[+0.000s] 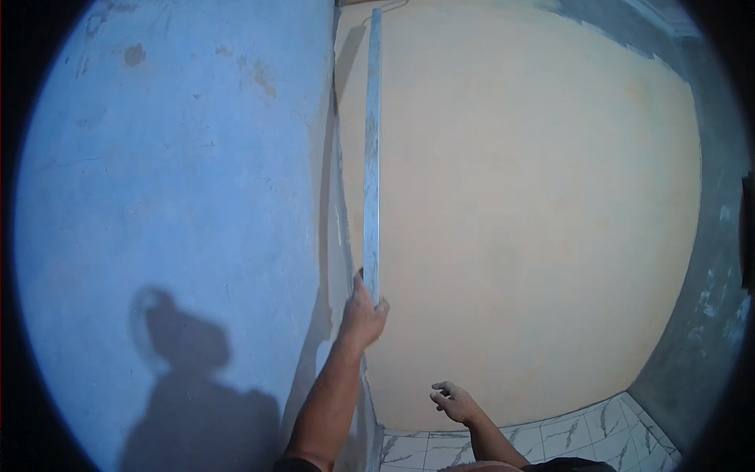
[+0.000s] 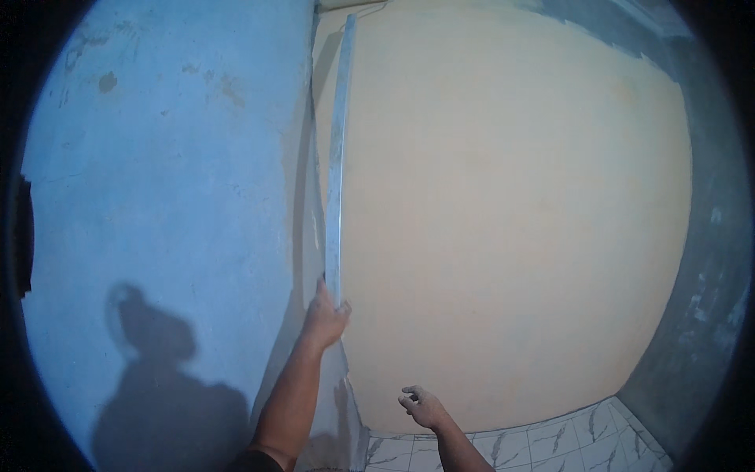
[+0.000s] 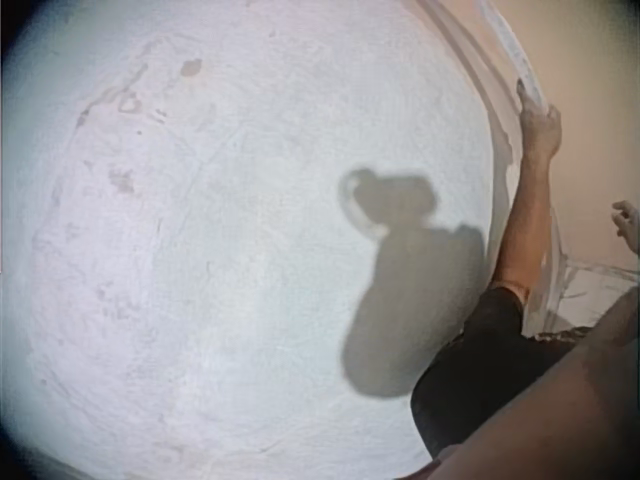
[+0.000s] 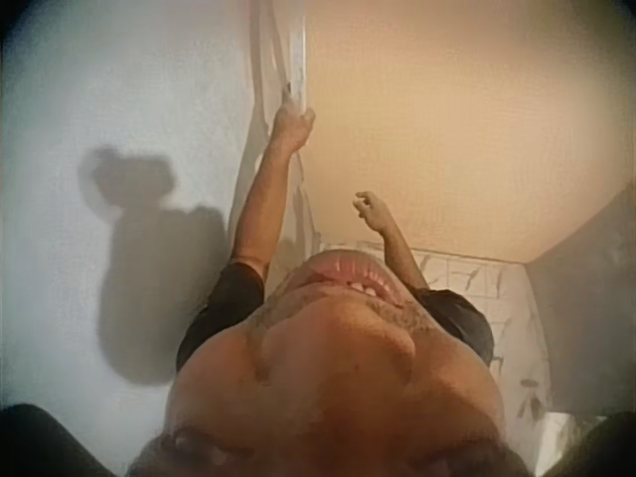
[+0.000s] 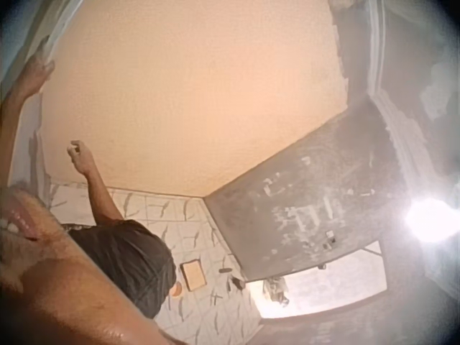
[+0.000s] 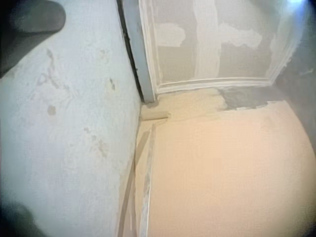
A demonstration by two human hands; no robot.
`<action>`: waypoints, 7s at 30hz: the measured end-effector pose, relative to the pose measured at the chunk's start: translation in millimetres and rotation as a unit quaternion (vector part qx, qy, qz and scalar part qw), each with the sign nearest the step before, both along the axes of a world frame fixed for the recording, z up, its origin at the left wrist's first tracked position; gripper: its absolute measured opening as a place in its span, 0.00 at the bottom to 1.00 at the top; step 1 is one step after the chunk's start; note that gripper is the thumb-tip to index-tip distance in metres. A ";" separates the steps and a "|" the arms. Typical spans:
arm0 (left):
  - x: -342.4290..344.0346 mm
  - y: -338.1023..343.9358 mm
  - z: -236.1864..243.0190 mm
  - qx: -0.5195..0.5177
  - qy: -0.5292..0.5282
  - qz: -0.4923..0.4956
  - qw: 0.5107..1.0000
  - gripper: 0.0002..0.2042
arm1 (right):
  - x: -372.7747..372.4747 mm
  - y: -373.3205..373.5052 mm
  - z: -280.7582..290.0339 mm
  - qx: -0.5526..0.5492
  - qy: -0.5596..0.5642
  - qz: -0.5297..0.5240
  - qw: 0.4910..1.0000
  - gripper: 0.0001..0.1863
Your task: The person holds a metal straightedge and presses it against different sections of the wall surface.
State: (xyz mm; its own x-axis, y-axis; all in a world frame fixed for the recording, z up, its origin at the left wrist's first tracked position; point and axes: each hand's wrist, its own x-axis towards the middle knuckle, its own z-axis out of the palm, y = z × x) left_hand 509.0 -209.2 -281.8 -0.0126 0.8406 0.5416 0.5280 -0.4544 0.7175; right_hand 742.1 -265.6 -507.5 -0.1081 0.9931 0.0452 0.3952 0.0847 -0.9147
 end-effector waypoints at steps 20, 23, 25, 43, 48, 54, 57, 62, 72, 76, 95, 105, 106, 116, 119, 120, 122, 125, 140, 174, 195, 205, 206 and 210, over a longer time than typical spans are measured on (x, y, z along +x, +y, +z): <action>31.4 19.2 88.8 0.068 -0.024 0.060 0.996 0.28 | 53.7 -12.8 -4.7 -0.025 -0.008 0.028 0.999 0.29; 45.5 -22.3 140.5 0.014 -0.045 0.031 0.998 0.29 | 86.6 -34.6 0.6 -0.041 -0.014 0.027 0.999 0.30; 53.3 -38.0 163.1 0.023 -0.041 0.043 0.998 0.30 | 111.6 -36.9 -6.3 -0.035 -0.016 0.033 0.999 0.30; 73.1 -72.5 178.4 0.020 -0.021 0.067 0.997 0.31 | 207.3 -91.9 -45.1 -0.089 0.024 0.019 0.996 0.31; 85.5 -41.8 115.3 0.026 -0.058 0.091 0.994 0.31 | 197.5 -92.3 -79.6 -0.113 0.077 -0.020 0.990 0.25; 64.8 -36.6 133.1 0.042 -0.051 0.072 0.995 0.33 | 166.4 -105.4 -79.2 -0.132 0.062 -0.024 0.989 0.25; 64.4 -48.4 170.1 0.046 -0.047 0.061 0.996 0.28 | 162.1 -110.1 -79.2 -0.117 0.057 -0.026 0.991 0.25; 66.0 -44.1 152.7 0.015 -0.046 0.051 0.997 0.29 | 160.2 -123.5 -70.2 -0.119 0.037 -0.045 0.991 0.25; 71.2 -37.0 -11.4 -0.010 -0.041 0.116 0.992 0.28 | 181.4 -131.2 -105.3 -0.134 0.022 -0.056 0.989 0.29; 59.9 -52.2 29.4 -0.003 -0.010 0.093 0.996 0.29 | 182.3 -140.6 -88.3 -0.132 0.004 -0.074 0.988 0.29; -7.3 -37.3 -42.2 0.030 0.015 0.224 0.974 0.29 | 166.4 -169.1 -104.9 -0.157 0.013 -0.113 0.981 0.29; -12.1 -52.2 13.4 0.037 -0.002 0.157 0.987 0.25 | 169.6 -156.1 -99.7 -0.143 -0.025 -0.114 0.983 0.29; -12.3 -51.9 24.1 0.037 -0.002 0.158 0.987 0.25 | 168.5 -154.7 -99.4 -0.134 -0.020 -0.114 0.984 0.28; 22.0 -54.0 -18.7 0.029 -0.026 0.177 0.983 0.21 | 166.1 -169.1 -99.3 -0.145 -0.001 -0.135 0.980 0.28; 33.5 -56.9 -25.0 0.000 -0.047 0.159 0.986 0.21 | 176.5 -173.3 -103.4 -0.149 0.003 -0.144 0.978 0.28; 34.7 -57.4 -24.4 -0.008 -0.057 0.144 0.988 0.21 | 180.4 -173.5 -104.7 -0.149 0.002 -0.145 0.978 0.28; 32.5 -56.3 -12.7 -0.008 -0.056 0.147 0.988 0.21 | 189.1 -173.1 -105.6 -0.139 -0.018 -0.142 0.980 0.28; 26.4 -44.8 16.6 0.012 -0.036 0.160 0.986 0.23 | 191.6 -175.6 -96.0 -0.140 -0.011 -0.164 0.976 0.28; -28.4 0.3 109.9 0.030 -0.018 0.119 0.992 0.32 | 170.5 -169.1 -112.0 -0.156 -0.030 -0.138 0.978 0.29; -37.6 8.7 127.2 0.028 0.010 0.095 0.995 0.31 | 101.4 -153.0 -92.6 -0.149 -0.102 -0.070 0.981 0.33; -19.5 -41.8 -52.4 0.035 0.028 0.114 0.992 0.27 | 72.7 -160.4 -101.9 -0.172 -0.083 -0.029 0.981 0.33; -9.8 -29.7 6.5 0.035 -0.004 0.065 0.997 0.26 | 55.0 -163.6 -102.3 -0.184 -0.078 -0.013 0.980 0.33; -3.6 -33.1 -7.6 0.062 0.023 0.092 0.994 0.25 | 50.4 -159.6 -100.0 -0.170 -0.064 -0.010 0.983 0.31; 16.8 -40.1 -80.1 0.043 0.017 0.096 0.994 0.24 | 26.4 -127.1 -73.7 -0.086 0.014 0.027 0.996 0.26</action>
State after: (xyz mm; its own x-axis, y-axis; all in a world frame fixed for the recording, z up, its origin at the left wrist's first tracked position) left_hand 525.8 -249.3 -361.9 -0.1495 0.7754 0.6136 0.6342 -0.4009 0.6611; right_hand 768.5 -392.7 -581.3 -0.1617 0.9795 -0.1203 0.3684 -0.0532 -0.9281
